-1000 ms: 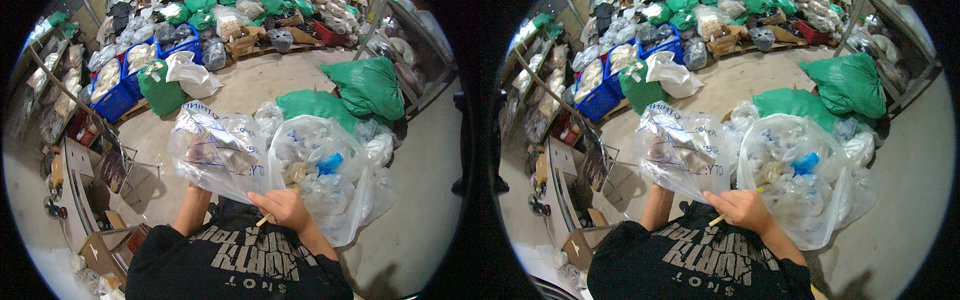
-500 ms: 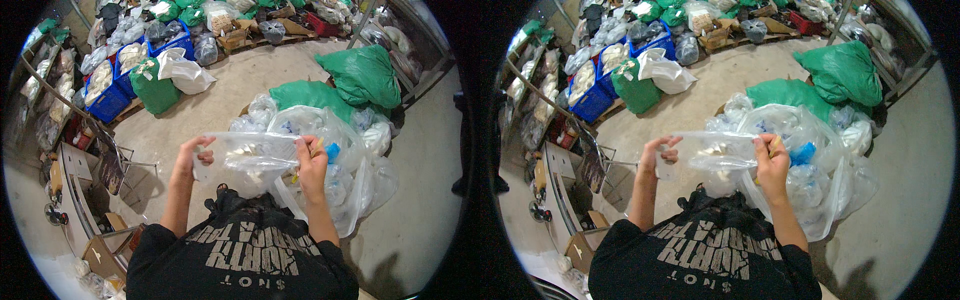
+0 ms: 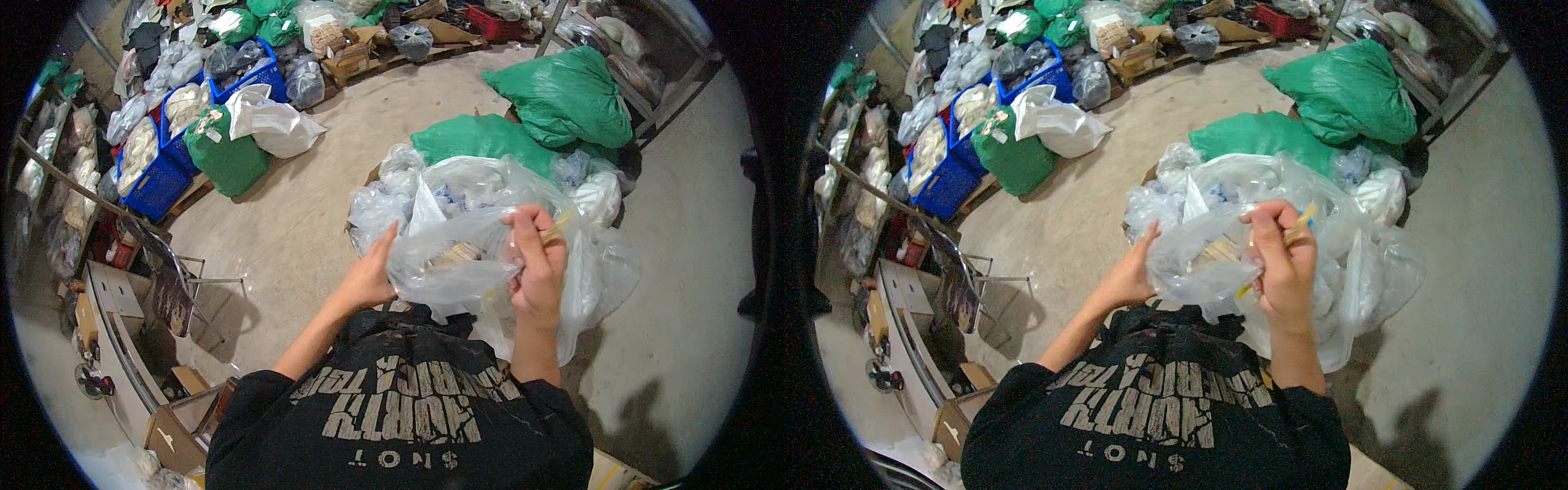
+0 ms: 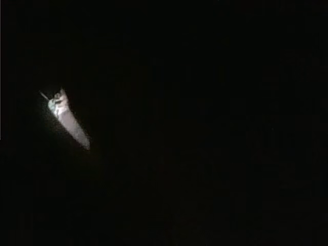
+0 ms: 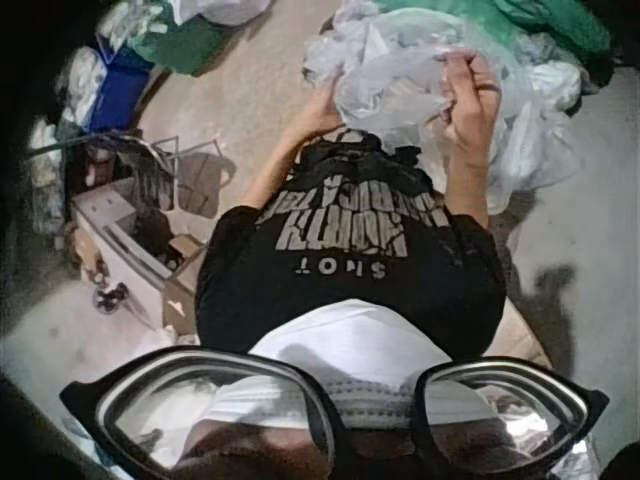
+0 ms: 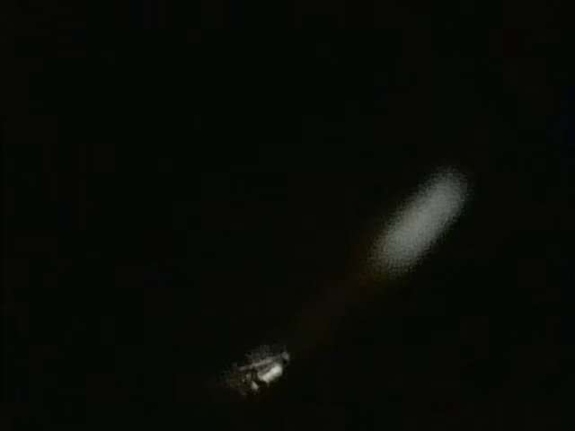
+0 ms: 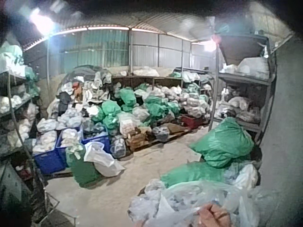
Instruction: The person walks through a factory floor, picks up small white parts and a paper sheet, writes on the paper with a pencil, and then places the parts into a plastic bag. The person then walks back to the starting area.
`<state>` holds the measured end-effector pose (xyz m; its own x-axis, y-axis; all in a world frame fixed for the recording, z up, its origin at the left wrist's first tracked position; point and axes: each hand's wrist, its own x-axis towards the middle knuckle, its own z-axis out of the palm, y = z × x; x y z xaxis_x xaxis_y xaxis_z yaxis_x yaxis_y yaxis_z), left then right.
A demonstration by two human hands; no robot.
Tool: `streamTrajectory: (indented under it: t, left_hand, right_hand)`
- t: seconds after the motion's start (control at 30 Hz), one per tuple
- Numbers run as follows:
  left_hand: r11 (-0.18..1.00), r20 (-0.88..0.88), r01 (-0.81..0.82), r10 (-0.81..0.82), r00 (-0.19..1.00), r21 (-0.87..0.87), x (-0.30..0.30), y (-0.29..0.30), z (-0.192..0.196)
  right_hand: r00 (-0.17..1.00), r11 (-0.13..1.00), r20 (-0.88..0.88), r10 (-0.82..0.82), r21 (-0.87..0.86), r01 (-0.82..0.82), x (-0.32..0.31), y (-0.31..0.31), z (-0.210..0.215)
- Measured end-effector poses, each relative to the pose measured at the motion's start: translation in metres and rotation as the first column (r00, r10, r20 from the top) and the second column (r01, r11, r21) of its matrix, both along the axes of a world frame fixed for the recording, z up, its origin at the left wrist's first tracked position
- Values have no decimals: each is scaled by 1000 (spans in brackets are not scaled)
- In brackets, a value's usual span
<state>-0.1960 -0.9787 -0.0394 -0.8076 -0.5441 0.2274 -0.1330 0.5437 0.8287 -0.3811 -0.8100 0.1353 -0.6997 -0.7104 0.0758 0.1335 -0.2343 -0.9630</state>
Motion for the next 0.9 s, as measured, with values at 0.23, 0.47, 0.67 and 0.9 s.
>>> streamTrajectory:
  t: [0.23,0.47,0.67,0.9]
  left_hand:
    - [972,-314,3,72,947,234,-40,-21,76]
    - [885,-371,47,146,917,463,-45,-31,163]
    - [826,-462,-11,326,825,564,-32,-40,180]
    - [801,-458,45,295,839,598,-14,-43,207]
  right_hand:
    - [993,959,-8,-121,-259,115,-38,27,12]
    - [980,909,185,-67,-393,136,-68,35,-19]
    - [994,888,89,-68,-449,100,-72,29,-20]
    - [936,992,-350,48,-89,-84,-41,-32,-84]
